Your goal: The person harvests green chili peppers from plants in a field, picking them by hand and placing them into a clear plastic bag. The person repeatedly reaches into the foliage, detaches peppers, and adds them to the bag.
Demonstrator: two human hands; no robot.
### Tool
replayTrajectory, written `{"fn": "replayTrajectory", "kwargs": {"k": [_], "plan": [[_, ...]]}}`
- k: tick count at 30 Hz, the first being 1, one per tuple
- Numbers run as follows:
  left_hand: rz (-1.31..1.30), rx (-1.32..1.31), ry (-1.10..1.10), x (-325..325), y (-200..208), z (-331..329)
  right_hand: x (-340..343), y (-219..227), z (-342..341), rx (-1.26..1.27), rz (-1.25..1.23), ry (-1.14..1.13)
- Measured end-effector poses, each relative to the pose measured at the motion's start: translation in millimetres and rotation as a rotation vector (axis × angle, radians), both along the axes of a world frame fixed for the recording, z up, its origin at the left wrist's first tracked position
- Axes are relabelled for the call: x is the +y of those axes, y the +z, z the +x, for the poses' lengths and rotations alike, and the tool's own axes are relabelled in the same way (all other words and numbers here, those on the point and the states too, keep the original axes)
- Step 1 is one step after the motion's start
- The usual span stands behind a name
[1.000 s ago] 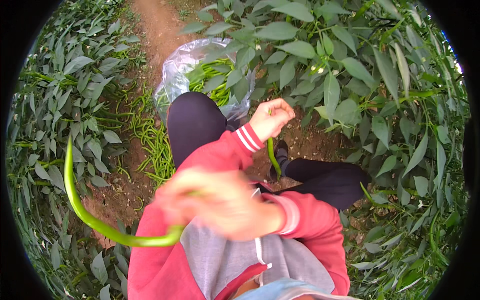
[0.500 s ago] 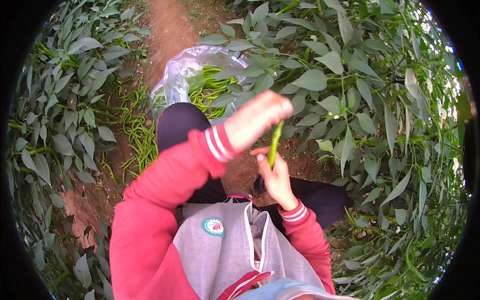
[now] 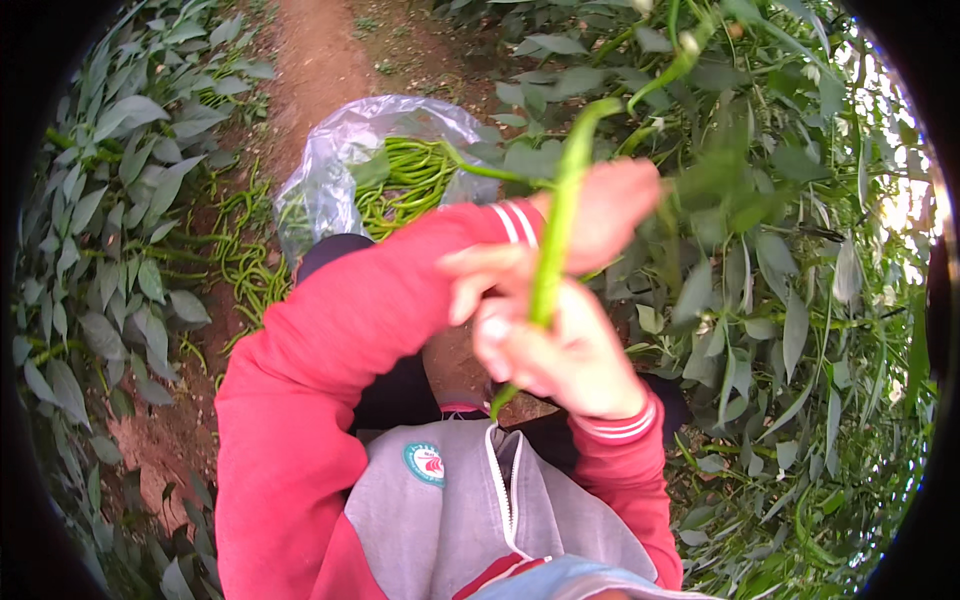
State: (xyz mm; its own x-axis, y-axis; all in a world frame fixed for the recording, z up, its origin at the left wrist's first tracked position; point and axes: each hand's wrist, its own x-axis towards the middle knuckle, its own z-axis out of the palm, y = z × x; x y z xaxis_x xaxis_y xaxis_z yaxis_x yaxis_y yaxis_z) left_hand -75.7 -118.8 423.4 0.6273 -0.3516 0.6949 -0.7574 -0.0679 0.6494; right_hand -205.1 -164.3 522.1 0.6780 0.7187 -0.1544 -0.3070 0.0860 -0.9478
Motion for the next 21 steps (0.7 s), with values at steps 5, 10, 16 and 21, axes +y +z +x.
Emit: {"fn": "replayTrajectory", "kwargs": {"k": [5,10,16,21], "plan": [[-0.092,0.173,-0.35,-40,9,-49,-49,27,25,-0.095,0.107,-0.579],[0.359,0.045,-0.555,2,31,-37,-99,3,34,-0.148,-0.019,-1.011],[-0.008,0.211,0.332,29,37,38,-110,-32,35,-0.514,-0.223,-0.932],[0.183,0.457,0.151,12,37,63,-109,-32,40,-0.645,-0.212,-0.958]]}}
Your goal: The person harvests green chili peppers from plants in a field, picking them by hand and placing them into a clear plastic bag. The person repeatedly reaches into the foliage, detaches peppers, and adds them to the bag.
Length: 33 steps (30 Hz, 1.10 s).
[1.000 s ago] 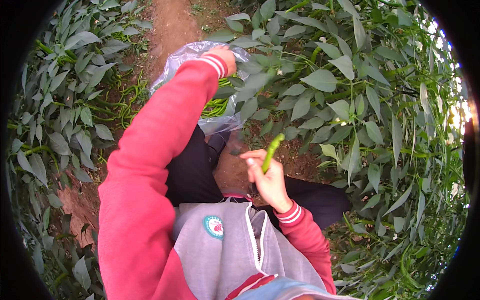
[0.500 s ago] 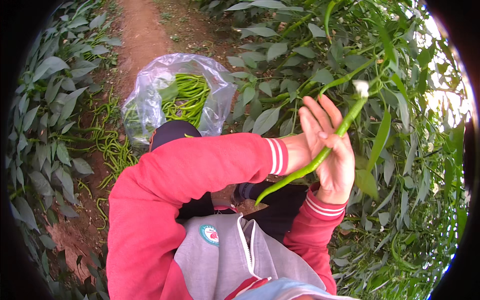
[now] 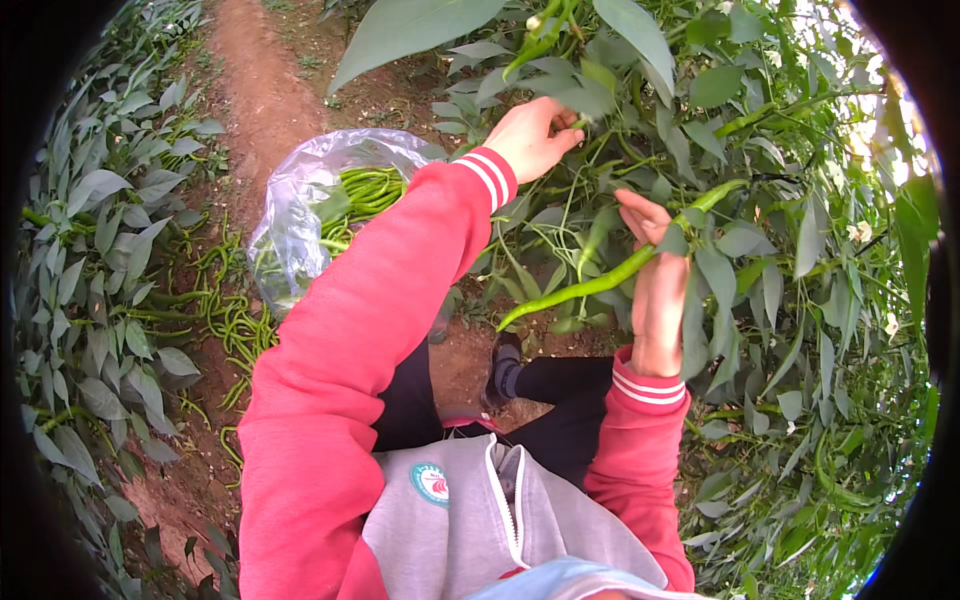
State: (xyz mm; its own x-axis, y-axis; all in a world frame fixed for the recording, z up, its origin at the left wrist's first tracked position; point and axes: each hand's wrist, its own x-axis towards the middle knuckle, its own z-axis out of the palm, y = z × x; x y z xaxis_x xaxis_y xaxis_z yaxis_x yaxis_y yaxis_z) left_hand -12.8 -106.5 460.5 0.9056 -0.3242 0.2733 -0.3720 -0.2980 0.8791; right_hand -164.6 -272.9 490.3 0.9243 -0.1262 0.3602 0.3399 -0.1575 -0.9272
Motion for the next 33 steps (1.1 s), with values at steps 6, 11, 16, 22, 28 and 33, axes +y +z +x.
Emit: {"fn": "replayTrajectory", "kwargs": {"k": [6,11,16,22,28,33], "plan": [[0.102,-0.363,-0.065,-4,-13,3,-19,18,-5,0.14,0.057,-0.014],[0.015,-0.351,0.028,-17,-9,-2,-22,17,-11,0.162,0.101,-0.009],[-0.223,-0.343,0.206,5,9,-17,-24,25,-14,0.145,0.154,-0.009],[-0.748,-0.316,0.731,118,46,-28,-27,31,-11,0.161,0.258,-0.025],[0.409,-0.523,0.756,243,-17,-177,-42,37,-3,0.156,0.256,-0.123],[0.784,-0.198,0.393,234,-25,-221,-45,35,0,0.129,0.354,-0.106]]}}
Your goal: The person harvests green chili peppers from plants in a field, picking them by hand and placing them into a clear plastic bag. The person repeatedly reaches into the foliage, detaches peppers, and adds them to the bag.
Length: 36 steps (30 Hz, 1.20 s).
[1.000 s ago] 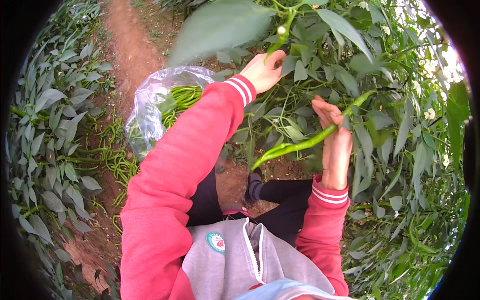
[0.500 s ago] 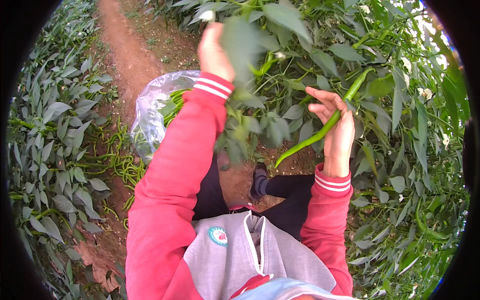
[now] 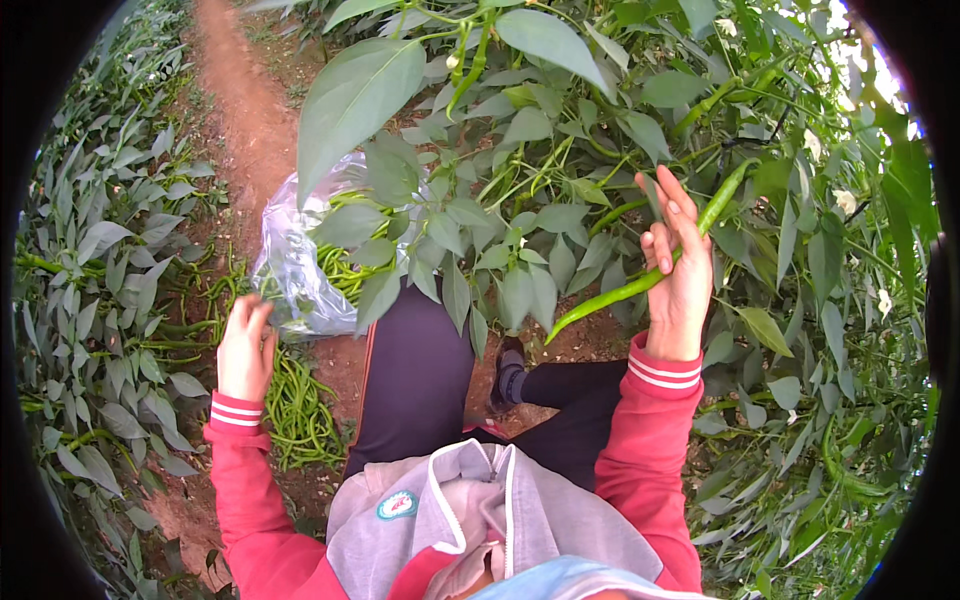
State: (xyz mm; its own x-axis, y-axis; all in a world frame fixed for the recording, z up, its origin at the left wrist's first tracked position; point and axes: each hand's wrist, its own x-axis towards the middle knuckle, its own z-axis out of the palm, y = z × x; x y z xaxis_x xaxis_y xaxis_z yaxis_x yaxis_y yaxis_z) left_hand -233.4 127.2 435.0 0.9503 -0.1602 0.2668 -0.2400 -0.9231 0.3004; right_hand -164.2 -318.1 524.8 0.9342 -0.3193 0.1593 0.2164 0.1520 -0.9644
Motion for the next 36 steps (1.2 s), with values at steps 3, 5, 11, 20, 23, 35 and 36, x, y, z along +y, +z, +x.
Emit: {"fn": "replayTrajectory", "kwargs": {"k": [3,5,11,20,23,35,36], "plan": [[-0.392,-0.22,-0.146,-50,37,31,2,-2,1,-0.022,0.005,0.022],[-0.527,-0.271,-0.315,-91,67,54,1,-2,0,-0.023,-0.015,-0.015],[-0.751,-0.333,-1.048,-264,103,139,7,-8,-12,0.036,-0.067,0.024],[-0.426,-0.119,-0.513,-371,102,228,22,-6,-11,-0.015,0.084,0.074],[-0.592,-0.17,-0.435,-351,101,207,20,-5,-12,-0.017,0.088,0.098],[-1.049,-0.299,0.019,-77,62,-4,3,-6,-3,-0.017,0.119,0.056],[-0.762,-0.136,0.035,-50,47,-16,-2,-4,-1,-0.035,0.085,0.064]]}}
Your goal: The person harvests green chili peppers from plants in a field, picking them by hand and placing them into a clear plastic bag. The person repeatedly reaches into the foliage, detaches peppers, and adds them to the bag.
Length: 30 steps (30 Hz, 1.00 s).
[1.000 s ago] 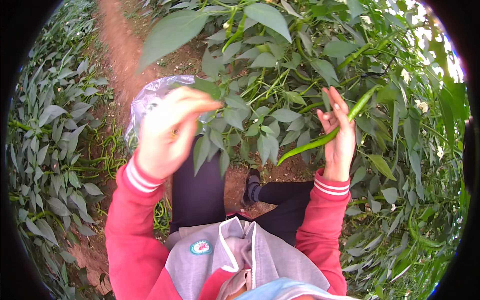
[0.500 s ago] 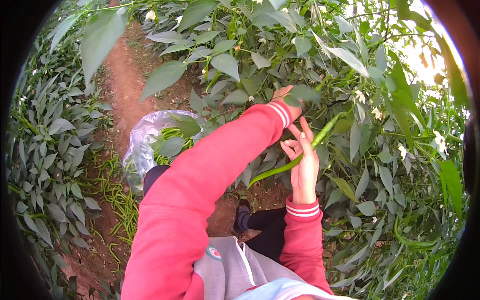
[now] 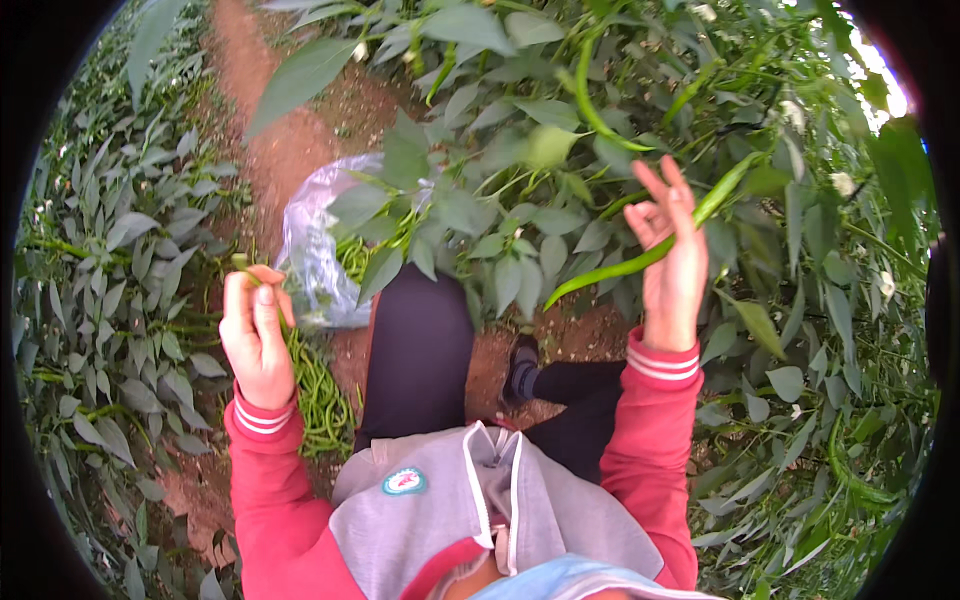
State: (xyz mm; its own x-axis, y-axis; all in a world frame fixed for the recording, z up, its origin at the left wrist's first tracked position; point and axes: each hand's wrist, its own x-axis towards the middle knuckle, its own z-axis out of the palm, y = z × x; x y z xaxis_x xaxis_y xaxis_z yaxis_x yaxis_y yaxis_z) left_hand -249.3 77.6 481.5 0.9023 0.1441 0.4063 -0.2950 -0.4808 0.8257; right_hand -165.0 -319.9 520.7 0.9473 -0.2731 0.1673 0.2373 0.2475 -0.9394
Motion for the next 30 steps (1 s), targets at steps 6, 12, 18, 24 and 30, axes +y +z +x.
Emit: {"fn": "replayTrajectory", "kwargs": {"k": [6,12,18,24,30], "plan": [[0.945,0.571,-0.067,64,-60,-23,-20,5,7,0.002,-0.101,-0.027],[0.002,-0.052,-0.367,0,-29,114,-15,5,3,-0.01,-0.042,0.028],[-0.008,0.514,-0.954,-133,-23,251,-12,3,-2,0.026,-0.047,-0.017],[0.361,0.081,-0.727,-169,-87,266,-10,3,-1,0.025,-0.06,-0.063],[0.276,-0.14,-0.606,-165,-62,253,-5,3,-3,0.037,-0.067,-0.022]]}}
